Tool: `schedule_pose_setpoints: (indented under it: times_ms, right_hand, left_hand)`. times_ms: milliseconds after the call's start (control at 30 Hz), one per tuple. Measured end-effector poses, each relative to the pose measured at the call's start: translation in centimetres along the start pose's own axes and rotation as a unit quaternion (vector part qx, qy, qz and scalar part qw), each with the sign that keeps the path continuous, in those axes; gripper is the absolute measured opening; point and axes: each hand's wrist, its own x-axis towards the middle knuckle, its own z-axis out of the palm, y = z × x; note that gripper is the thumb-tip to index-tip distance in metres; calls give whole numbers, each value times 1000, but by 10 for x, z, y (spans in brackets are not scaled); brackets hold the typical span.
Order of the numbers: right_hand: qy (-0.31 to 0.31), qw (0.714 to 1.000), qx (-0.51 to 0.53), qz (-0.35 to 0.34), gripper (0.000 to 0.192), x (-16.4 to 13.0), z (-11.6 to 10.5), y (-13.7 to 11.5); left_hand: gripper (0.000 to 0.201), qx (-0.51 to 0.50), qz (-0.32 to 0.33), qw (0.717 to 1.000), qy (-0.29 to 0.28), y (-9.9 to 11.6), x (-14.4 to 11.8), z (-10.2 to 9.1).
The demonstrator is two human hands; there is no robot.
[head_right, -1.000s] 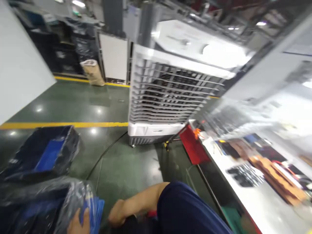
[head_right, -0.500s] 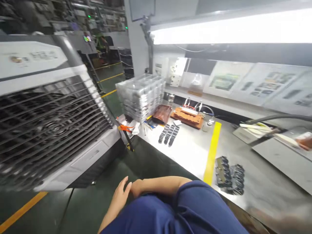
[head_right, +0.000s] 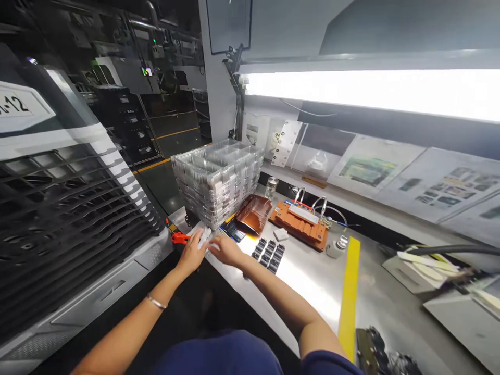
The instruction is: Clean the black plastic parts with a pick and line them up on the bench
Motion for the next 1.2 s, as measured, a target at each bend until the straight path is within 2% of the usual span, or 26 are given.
schedule_pose_setpoints:
  times_ms: [133,200,267,333,467,600,767,833,933,1033,1100,1200]
  right_hand:
    - [115,992,-44,7,34,97,-61,25]
    - [141,987,-74,-9,38,145,-82,36]
    - [135,985,-105,-33,40,186,-93,47]
    - [113,983,-133,-51,35,214,-95,61]
    - [88,980,-163,-68,28,231,-89,83]
    - [88,981,-152,-80,31,233,-97,88]
    - [131,983,-115,-53,36,261,-141,84]
    - [114,989,-90,-26,29,277,-163,81]
    - [79,992,-94,-19,29,300,-194,71]
    - [151,982,-115,-23,35,318,-221,56]
    - [228,966,-120,-16,42,330,-245,46]
    - [364,925,-108,-18,59,355,-290,44]
  left_hand:
    - [61,-5,46,991,122,-7,112,25]
    - [64,-5,70,981,179,-11,156,41]
    - [65,-6,102,969,226,-18,186,58]
    - [69,-7,137,954,266,-26,202,75]
    - [74,-6,167,932,322,-38,204,102]
    - [74,-6,162,929,333,-39,198,114]
    - [69,-12,169,940,298,-44,195,116]
    - [69,-17,172,943,284,-46,194,114]
    - [73,-22,173,946,274,-46,193,111]
    - [74,-25,172,947,270,-42,193,107]
    - [74,-28,171,948,266,-39,194,104]
    - [76,-29,172,951,254,-36,194,100]
